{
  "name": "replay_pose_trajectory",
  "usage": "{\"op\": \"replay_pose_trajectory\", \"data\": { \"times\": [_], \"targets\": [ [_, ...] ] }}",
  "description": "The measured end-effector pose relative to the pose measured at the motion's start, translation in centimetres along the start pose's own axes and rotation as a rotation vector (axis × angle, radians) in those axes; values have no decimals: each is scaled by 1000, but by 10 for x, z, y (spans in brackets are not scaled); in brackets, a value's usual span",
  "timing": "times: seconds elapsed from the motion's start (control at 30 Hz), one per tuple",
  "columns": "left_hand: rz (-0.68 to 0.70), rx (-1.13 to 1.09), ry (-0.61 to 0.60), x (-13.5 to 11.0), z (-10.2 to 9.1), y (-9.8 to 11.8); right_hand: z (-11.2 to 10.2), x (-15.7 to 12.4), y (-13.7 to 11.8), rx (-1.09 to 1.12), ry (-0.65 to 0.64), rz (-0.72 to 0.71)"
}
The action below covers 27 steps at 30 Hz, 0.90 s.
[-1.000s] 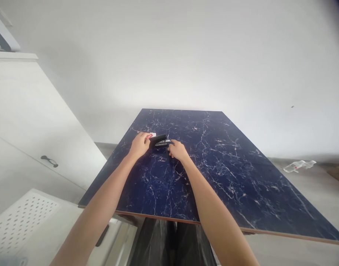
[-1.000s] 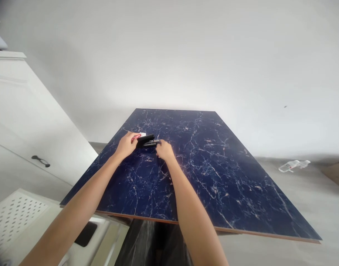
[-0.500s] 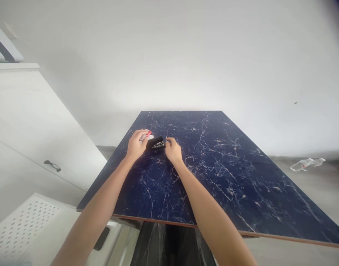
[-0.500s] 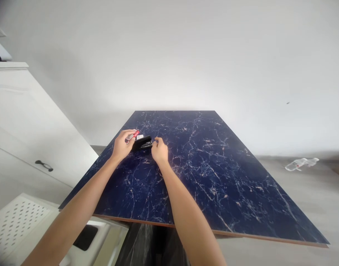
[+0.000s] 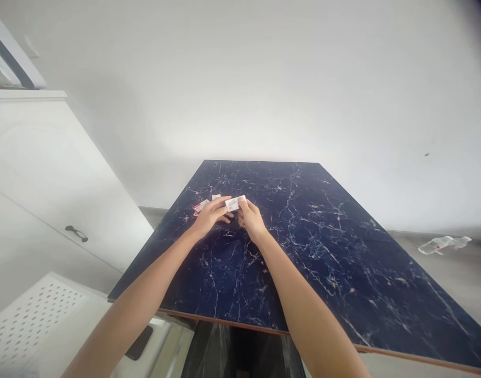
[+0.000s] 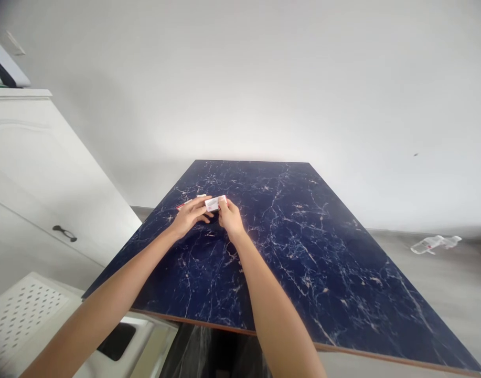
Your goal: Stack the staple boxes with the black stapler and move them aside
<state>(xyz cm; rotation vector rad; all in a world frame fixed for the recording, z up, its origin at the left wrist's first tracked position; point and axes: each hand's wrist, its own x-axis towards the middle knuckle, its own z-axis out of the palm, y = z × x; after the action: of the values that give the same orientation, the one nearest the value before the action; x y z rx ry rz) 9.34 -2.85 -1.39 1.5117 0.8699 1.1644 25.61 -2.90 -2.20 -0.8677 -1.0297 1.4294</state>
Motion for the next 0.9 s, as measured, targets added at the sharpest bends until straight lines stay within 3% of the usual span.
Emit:
{"op": "replay_pose_trajectory", "data": {
  "times": [0.1,0.23,0.43,0.7,0.9],
  "targets": [
    [-31,1,158,5,-8,1,-7,2,-1,-6,-8,-4],
    [28,11,289,8,-19,8,-17,5,-2,23,151,-56],
    [-4,62,90,3,-10,2,-16,1,2,-72,-119,23],
    [-110,-250,41,1,-8,7,-8,-5,0,-69,-153,75],
    [-154,-229,-44,-1,-9,4,-16,-5,-2,-130,-170,106]
  ]
}}
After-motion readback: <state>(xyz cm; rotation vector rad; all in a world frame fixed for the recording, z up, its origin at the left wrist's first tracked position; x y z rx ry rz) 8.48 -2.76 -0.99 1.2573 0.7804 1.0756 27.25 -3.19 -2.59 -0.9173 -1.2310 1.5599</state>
